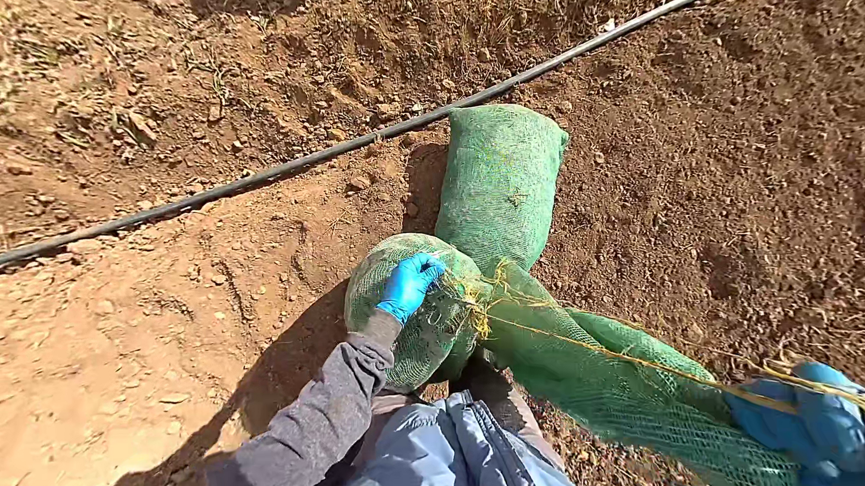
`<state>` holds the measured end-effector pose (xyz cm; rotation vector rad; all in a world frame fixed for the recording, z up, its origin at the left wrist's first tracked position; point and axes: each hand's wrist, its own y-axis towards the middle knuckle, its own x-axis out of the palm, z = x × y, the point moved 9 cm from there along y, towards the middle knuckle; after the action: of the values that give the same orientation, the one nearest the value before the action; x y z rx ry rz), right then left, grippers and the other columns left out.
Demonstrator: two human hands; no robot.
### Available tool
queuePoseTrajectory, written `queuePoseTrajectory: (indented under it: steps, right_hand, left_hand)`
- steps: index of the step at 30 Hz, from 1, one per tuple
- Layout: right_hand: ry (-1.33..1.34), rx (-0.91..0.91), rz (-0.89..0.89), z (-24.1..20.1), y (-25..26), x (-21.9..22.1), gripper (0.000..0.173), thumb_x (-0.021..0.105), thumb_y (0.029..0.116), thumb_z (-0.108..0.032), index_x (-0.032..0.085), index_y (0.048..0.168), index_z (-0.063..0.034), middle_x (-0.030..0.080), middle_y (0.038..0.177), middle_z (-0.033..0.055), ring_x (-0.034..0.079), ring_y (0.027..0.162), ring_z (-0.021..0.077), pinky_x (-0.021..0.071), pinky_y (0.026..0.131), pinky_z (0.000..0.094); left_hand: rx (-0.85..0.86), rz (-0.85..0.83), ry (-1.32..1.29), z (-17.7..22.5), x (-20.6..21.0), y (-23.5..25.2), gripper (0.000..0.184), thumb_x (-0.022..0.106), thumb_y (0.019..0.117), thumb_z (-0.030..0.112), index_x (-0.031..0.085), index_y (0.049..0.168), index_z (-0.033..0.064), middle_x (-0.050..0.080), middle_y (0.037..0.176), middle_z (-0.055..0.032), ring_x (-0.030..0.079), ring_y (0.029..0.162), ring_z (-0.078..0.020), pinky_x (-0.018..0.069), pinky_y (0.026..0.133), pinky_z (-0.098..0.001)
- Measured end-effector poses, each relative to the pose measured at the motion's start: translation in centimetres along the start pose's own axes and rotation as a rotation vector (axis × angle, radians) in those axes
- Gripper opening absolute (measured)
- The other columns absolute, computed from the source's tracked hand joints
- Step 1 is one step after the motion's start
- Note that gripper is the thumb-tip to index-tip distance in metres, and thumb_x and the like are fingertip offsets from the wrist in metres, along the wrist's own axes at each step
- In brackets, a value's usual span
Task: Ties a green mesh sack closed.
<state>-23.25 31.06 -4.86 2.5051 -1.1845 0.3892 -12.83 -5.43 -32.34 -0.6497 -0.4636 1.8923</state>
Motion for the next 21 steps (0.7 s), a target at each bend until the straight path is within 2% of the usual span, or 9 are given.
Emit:
queuePoseTrajectory:
  steps: [2, 4, 6, 8, 10, 12, 17, 20, 21]
  right_hand:
    - [-0.052, -0.002, 0.160, -1.6, 0.0, -1.4, 0.035, 0.059, 0.0994, -0.047, 0.071, 0.081, -0.0195, 0.065, 0.069, -0.0089, 0.062, 0.061, 0.0034, 0.0528, 0.062, 0.0199]
    - [-0.166, 0.102, 0.189, -1.3, -1.8, -4.1, 0.033, 0.056, 0.1023, -0.045, 0.069, 0.083, -0.0220, 0.064, 0.071, -0.0102, 0.061, 0.062, 0.0027, 0.0529, 0.062, 0.0194]
    - [-0.224, 0.156, 0.217, -1.1, -3.4, -4.7, 0.030, 0.052, 0.1043, -0.044, 0.068, 0.087, -0.0254, 0.063, 0.072, -0.0125, 0.059, 0.062, 0.0010, 0.0509, 0.061, 0.0183]
    - [-0.221, 0.148, 0.251, -1.1, -4.6, -4.4, 0.031, 0.050, 0.1049, -0.047, 0.067, 0.089, -0.0260, 0.062, 0.072, -0.0129, 0.057, 0.059, 0.0008, 0.0488, 0.057, 0.0186]
    - [-0.214, 0.133, 0.238, -1.6, -5.5, -4.0, 0.032, 0.050, 0.1051, -0.047, 0.068, 0.089, -0.0261, 0.064, 0.075, -0.0120, 0.059, 0.061, 0.0012, 0.0491, 0.057, 0.0184]
    - [-0.203, 0.142, 0.231, -1.9, -6.8, -4.4, 0.029, 0.053, 0.1040, -0.045, 0.068, 0.088, -0.0265, 0.065, 0.077, -0.0118, 0.059, 0.061, 0.0014, 0.0487, 0.056, 0.0183]
    - [-0.204, 0.336, 0.402, -0.3, -11.4, -7.2, 0.015, 0.060, 0.1026, -0.036, 0.069, 0.095, -0.0269, 0.064, 0.079, -0.0120, 0.054, 0.058, 0.0003, 0.0451, 0.053, 0.0189]
    - [-0.345, 0.691, 0.617, 3.8, -16.9, -9.7, 0.025, 0.047, 0.1068, -0.019, 0.068, 0.092, -0.0170, 0.071, 0.080, -0.0065, 0.050, 0.053, -0.0019, 0.0407, 0.049, 0.0159]
    - [-0.462, 0.834, 0.677, 5.4, -19.5, -10.9, 0.019, 0.049, 0.1055, -0.014, 0.067, 0.100, -0.0110, 0.073, 0.085, -0.0030, 0.051, 0.053, -0.0006, 0.0406, 0.047, 0.0167]
  left_hand:
    - [0.037, 0.066, 0.092, 0.8, -0.4, -1.3, 0.016, 0.068, 0.1008, 0.023, 0.070, 0.113, 0.0118, 0.073, 0.104, -0.0064, 0.070, 0.091, -0.0195, 0.0584, 0.086, -0.0454]
    - [0.081, 0.195, 0.258, 2.2, -1.0, -4.2, 0.026, 0.068, 0.1010, 0.026, 0.066, 0.123, 0.0128, 0.072, 0.109, -0.0091, 0.072, 0.091, -0.0233, 0.0599, 0.085, -0.0514]
    - [0.152, 0.277, 0.354, 3.2, -0.1, -7.5, 0.023, 0.074, 0.0960, 0.029, 0.067, 0.112, 0.0131, 0.071, 0.102, -0.0043, 0.071, 0.088, -0.0173, 0.0623, 0.082, -0.0457]
    - [0.096, 0.135, 0.391, 1.7, 3.3, -9.3, 0.027, 0.077, 0.0905, 0.041, 0.072, 0.101, 0.0171, 0.073, 0.094, 0.0020, 0.071, 0.087, -0.0109, 0.0619, 0.083, -0.0387]
    - [-0.053, -0.080, 0.486, -0.5, 7.3, -9.8, 0.052, 0.075, 0.0882, 0.052, 0.068, 0.125, 0.0155, 0.072, 0.116, -0.0051, 0.069, 0.110, -0.0192, 0.0558, 0.099, -0.0445]
    - [-0.101, -0.103, 0.536, -1.5, 8.9, -9.3, 0.054, 0.069, 0.0951, 0.047, 0.062, 0.137, 0.0142, 0.069, 0.128, -0.0122, 0.065, 0.121, -0.0275, 0.0507, 0.106, -0.0508]
    - [0.127, -0.172, 0.351, -1.7, 8.4, -9.3, 0.031, 0.058, 0.1031, 0.038, 0.075, 0.113, 0.0141, 0.075, 0.105, -0.0025, 0.070, 0.101, -0.0124, 0.0557, 0.096, -0.0374]
    - [0.412, -0.228, 0.148, -0.8, 9.1, -12.2, 0.024, 0.066, 0.1000, 0.031, 0.078, 0.099, 0.0102, 0.072, 0.108, -0.0034, 0.066, 0.107, -0.0091, 0.0535, 0.099, -0.0297]
    - [0.470, -0.280, 0.108, -0.7, 9.8, -13.4, 0.023, 0.068, 0.0995, 0.029, 0.078, 0.098, 0.0088, 0.071, 0.115, -0.0070, 0.064, 0.114, -0.0121, 0.0523, 0.102, -0.0309]
